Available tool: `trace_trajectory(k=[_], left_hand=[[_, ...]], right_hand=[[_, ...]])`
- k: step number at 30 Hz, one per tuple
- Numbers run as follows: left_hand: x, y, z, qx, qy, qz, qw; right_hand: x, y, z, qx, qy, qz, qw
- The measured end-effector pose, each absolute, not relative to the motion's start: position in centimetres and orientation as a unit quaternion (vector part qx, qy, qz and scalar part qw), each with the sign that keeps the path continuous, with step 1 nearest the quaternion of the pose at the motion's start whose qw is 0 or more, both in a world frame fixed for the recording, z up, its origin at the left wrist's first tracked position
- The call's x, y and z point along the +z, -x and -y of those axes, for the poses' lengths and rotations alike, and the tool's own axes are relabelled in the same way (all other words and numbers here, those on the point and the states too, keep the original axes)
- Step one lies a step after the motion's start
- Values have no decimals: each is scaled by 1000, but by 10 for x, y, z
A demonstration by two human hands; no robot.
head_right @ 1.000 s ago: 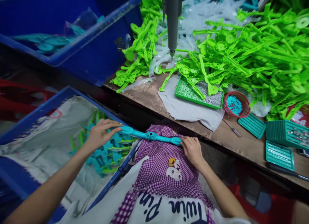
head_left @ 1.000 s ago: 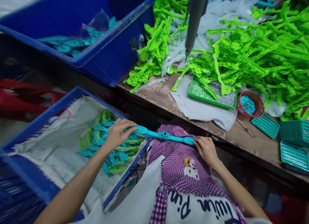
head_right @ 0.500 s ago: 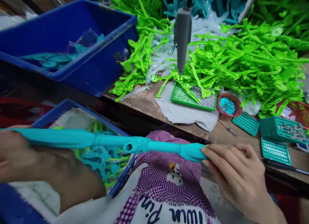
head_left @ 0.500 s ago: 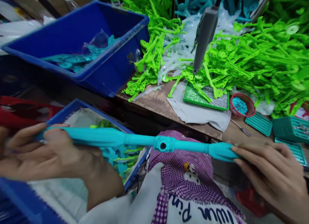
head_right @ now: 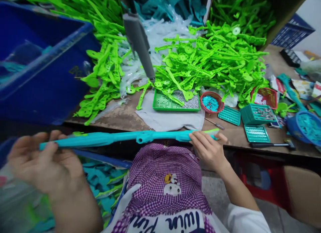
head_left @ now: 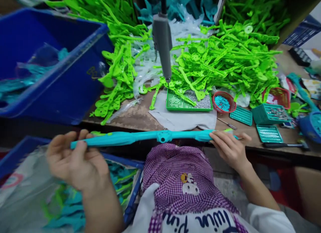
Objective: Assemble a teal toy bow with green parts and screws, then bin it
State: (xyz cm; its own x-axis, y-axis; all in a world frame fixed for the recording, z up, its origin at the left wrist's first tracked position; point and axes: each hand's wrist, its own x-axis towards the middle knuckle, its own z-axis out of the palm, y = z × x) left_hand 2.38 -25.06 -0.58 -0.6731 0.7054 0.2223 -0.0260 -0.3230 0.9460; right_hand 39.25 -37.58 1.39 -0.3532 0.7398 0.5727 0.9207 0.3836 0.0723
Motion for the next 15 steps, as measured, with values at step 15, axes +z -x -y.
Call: trace_trajectory(k=[15], left_hand=[[-66,-10,244,660,-360,-521,404]], right_hand=[[-41,-450,379,72,659,521,539]])
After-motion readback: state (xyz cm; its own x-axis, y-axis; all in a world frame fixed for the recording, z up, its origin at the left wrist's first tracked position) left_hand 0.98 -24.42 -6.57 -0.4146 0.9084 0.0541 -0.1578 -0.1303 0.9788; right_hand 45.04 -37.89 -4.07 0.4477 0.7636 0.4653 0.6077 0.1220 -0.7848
